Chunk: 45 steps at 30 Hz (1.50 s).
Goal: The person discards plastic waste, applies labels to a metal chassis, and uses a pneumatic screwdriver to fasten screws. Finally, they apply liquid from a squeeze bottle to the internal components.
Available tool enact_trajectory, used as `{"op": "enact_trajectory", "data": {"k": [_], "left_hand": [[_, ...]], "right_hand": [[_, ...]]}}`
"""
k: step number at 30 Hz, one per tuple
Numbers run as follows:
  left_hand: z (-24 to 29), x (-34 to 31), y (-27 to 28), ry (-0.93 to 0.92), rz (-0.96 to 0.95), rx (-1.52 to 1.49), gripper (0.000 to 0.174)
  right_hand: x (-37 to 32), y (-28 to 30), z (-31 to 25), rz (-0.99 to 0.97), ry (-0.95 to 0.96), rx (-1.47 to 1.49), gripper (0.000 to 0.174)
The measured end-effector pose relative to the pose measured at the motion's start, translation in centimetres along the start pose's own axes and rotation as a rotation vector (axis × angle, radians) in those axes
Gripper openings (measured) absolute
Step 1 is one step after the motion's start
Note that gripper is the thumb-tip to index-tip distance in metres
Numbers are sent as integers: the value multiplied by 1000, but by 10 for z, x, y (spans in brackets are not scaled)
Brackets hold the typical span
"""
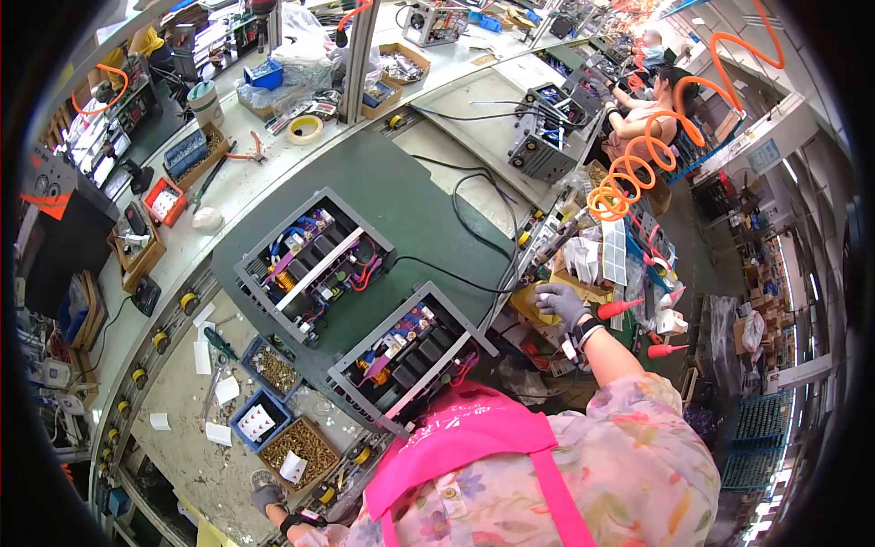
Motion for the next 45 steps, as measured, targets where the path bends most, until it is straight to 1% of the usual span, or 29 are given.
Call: {"op": "enact_trajectory", "data": {"k": [2,4,7,9,10,13,14,16,18,19,20,22,23,24,25,26,28,29,30,33,34,35,37,38,39,40,42,44,45], "left_hand": [[-4,-3,-1,-58,58,-49,15],[9,-41,4,-95,123,-81,15],[-8,-12,6,-150,178,-17,17],[-30,34,9,-222,284,198,20],[-35,45,9,-256,337,306,22],[-45,43,9,-305,310,80,28],[-49,44,11,-310,318,64,30],[-49,31,7,-301,328,143,33],[-51,11,9,-278,345,274,37],[-51,-1,9,-260,355,343,39],[-47,-13,9,-239,361,403,41],[-39,-33,12,-193,364,487,44],[-32,-42,15,-173,365,509,46],[-22,-49,15,-154,360,512,48],[-18,-51,16,-146,306,512,49],[-11,-65,18,-137,325,499,41],[-2,-85,17,-136,302,469,38],[-4,-85,13,-142,315,487,37],[-5,-86,10,-152,327,510,35],[-5,-102,5,-205,321,578,31],[-4,-110,5,-225,315,600,30],[-7,-114,5,-288,430,574,29],[-16,-126,3,-411,666,524,27],[-15,-135,3,-360,533,226,26],[-9,-154,0,-309,397,-71,24],[-1,-172,-4,-260,256,-363,23],[9,-207,-22,-337,72,-661,21],[42,-275,-33,-312,-112,-752,19],[50,-296,-44,-344,-164,-805,19]], "right_hand": [[2,0,-3,-4,7,-8,27],[3,-2,-6,-11,25,-9,27],[0,-5,-14,-8,31,-35,27],[1,-3,-14,-17,47,-33,28],[2,-1,-14,-21,53,-33,28],[4,4,-15,-23,65,-2,30],[4,6,-16,-4,82,-38,30],[8,10,-24,4,115,-126,28],[5,14,-35,-76,130,-54,32],[13,21,-33,-83,138,-99,34],[19,24,-32,-35,145,-63,35],[27,22,-41,-4,224,-13,35],[38,29,-41,11,183,-24,32],[62,43,-36,-76,456,-256,33],[86,58,-25,28,359,-95,35],[106,73,-17,150,254,65,37],[131,88,-22,156,230,45,40],[112,67,-42,328,211,85,38],[107,57,-53,396,199,108,35],[142,81,-55,354,134,130,31],[159,91,-49,354,107,175,24],[163,90,-37,254,358,154,21],[222,126,-21,334,166,202,17],[217,116,-27,463,222,203,13],[191,101,-45,552,101,123,22],[200,103,-43,555,81,150,21],[232,119,-22,462,98,260,19],[277,143,12,384,100,399,18],[229,122,-17,480,101,-11,19]]}}
Point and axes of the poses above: each hand's wrist, its own x-axis towards the middle knuckle, its own y-axis out of the back of the hand, z = x × y, the point moved 2 cm from there along x, towards the middle knuckle, and after that the axes turned 2 degrees about -z, right-handed, at the moved point
